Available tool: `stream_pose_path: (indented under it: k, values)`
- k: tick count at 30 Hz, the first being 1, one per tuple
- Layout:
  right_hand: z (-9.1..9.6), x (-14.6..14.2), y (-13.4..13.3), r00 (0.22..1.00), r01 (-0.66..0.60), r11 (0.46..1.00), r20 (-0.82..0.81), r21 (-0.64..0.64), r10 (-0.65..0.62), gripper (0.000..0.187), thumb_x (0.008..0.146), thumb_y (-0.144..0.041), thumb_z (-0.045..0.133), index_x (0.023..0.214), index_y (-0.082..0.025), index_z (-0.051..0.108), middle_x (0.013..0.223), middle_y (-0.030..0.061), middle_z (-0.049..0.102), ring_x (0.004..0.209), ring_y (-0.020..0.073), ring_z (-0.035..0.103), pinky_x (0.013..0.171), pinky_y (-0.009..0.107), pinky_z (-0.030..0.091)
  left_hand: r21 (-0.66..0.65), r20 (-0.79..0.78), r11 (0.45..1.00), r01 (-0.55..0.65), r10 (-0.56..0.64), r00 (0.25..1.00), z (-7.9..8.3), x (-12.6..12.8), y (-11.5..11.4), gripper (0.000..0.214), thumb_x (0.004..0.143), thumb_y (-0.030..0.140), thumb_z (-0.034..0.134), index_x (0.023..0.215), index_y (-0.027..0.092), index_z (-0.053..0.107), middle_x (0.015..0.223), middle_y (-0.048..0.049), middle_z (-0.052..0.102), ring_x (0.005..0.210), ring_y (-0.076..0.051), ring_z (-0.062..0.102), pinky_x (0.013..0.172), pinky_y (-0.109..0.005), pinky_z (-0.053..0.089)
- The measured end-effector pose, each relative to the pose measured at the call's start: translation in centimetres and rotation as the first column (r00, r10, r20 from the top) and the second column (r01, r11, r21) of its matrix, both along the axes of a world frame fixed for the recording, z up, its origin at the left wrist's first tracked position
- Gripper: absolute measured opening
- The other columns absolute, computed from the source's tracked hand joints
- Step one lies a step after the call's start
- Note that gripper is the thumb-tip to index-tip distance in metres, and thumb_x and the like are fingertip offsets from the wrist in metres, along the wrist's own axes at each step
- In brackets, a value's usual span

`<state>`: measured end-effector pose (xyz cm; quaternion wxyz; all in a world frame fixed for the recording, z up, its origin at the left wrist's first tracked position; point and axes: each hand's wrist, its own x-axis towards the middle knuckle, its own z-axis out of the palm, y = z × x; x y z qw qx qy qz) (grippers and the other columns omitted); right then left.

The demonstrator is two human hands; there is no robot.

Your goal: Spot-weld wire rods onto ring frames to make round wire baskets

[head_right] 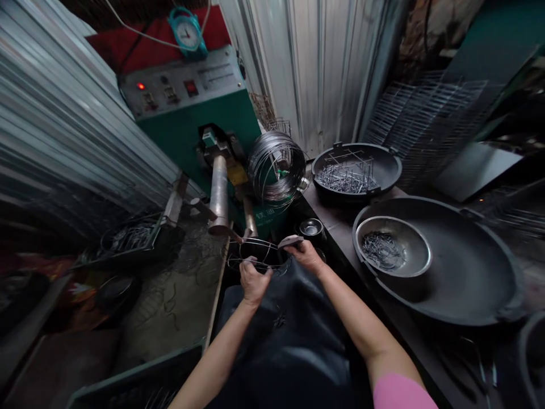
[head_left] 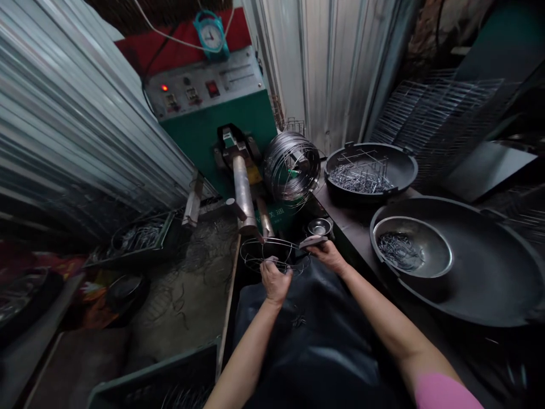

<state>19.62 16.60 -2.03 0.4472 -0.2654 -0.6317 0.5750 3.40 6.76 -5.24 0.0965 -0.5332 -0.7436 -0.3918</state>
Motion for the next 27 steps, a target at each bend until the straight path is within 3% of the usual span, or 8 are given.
stream_pose_path:
  k: [4,8,10,16,20,27]
  values:
    - [-0.7,1.0,-0.1,0.999,0.033,0.998,0.006,-0.054,-0.033,0.027,0.073,-0.035,0.064,0.094,-0.018,0.065,0.093,0.0052,0.068,0.091,0.0203,0.062,0.087,0.036,0.046,0.002,0.012,1.0,0.001,-0.001,1.0,0.2,0.1,0.0,0.04,0.058,0.015,0.064,0.089,0.021,0.039,0.088,-0.0062,0.048,0.088,-0.026,0.049,0.08,-0.043,0.042]
    - [-1.1,1.2,0.0,0.995,-0.061,0.996,0.076,-0.068,0.066,0.026,0.07,-0.037,0.067,0.085,-0.016,0.067,0.084,0.0046,0.068,0.085,0.0206,0.063,0.085,0.038,0.046,0.008,0.018,1.0,0.006,-0.007,1.0,0.2,0.1,0.0,0.04,0.057,0.015,0.062,0.089,0.021,0.039,0.087,-0.0056,0.047,0.086,-0.025,0.049,0.079,-0.042,0.042]
    - [-1.1,1.0,-0.2,0.995,-0.05,0.997,0.078,-0.059,0.055,0.026,0.07,-0.037,0.067,0.085,-0.016,0.067,0.083,0.0044,0.068,0.083,0.0203,0.063,0.085,0.038,0.047,0.005,0.013,1.0,0.009,-0.009,1.0,0.2,0.0,0.0,0.039,0.057,0.015,0.062,0.089,0.02,0.039,0.088,-0.0057,0.047,0.087,-0.025,0.05,0.079,-0.042,0.042]
    - [0.6,-1.4,-0.9,0.999,0.034,0.997,0.018,0.068,-0.036,0.019,0.073,-0.035,0.065,0.083,-0.019,0.068,0.089,0.0039,0.066,0.087,0.0191,0.06,0.083,0.034,0.046,-0.019,-0.005,1.0,0.001,-0.001,1.0,0.2,0.2,0.0,0.04,0.058,0.017,0.063,0.09,0.019,0.04,0.088,-0.0064,0.047,0.087,-0.025,0.049,0.079,-0.042,0.043]
    - [1.4,-2.8,-1.0,0.996,0.086,0.993,0.027,0.075,-0.088,0.018,0.074,-0.035,0.064,0.084,-0.02,0.068,0.085,0.0033,0.066,0.083,0.0186,0.06,0.081,0.034,0.046,-0.005,0.017,1.0,0.0,0.0,1.0,0.1,0.2,0.1,0.039,0.058,0.016,0.064,0.09,0.019,0.041,0.088,-0.006,0.047,0.087,-0.025,0.049,0.079,-0.041,0.043]
    - [-0.6,-1.1,-1.2,0.987,0.106,0.994,0.123,-0.007,-0.105,0.024,0.071,-0.038,0.065,0.084,-0.018,0.067,0.083,0.0044,0.067,0.082,0.0207,0.061,0.079,0.035,0.047,0.052,0.077,0.998,0.019,-0.023,0.997,-0.2,0.0,0.3,0.04,0.055,0.014,0.064,0.087,0.02,0.042,0.085,-0.0042,0.048,0.085,-0.023,0.05,0.077,-0.04,0.043]
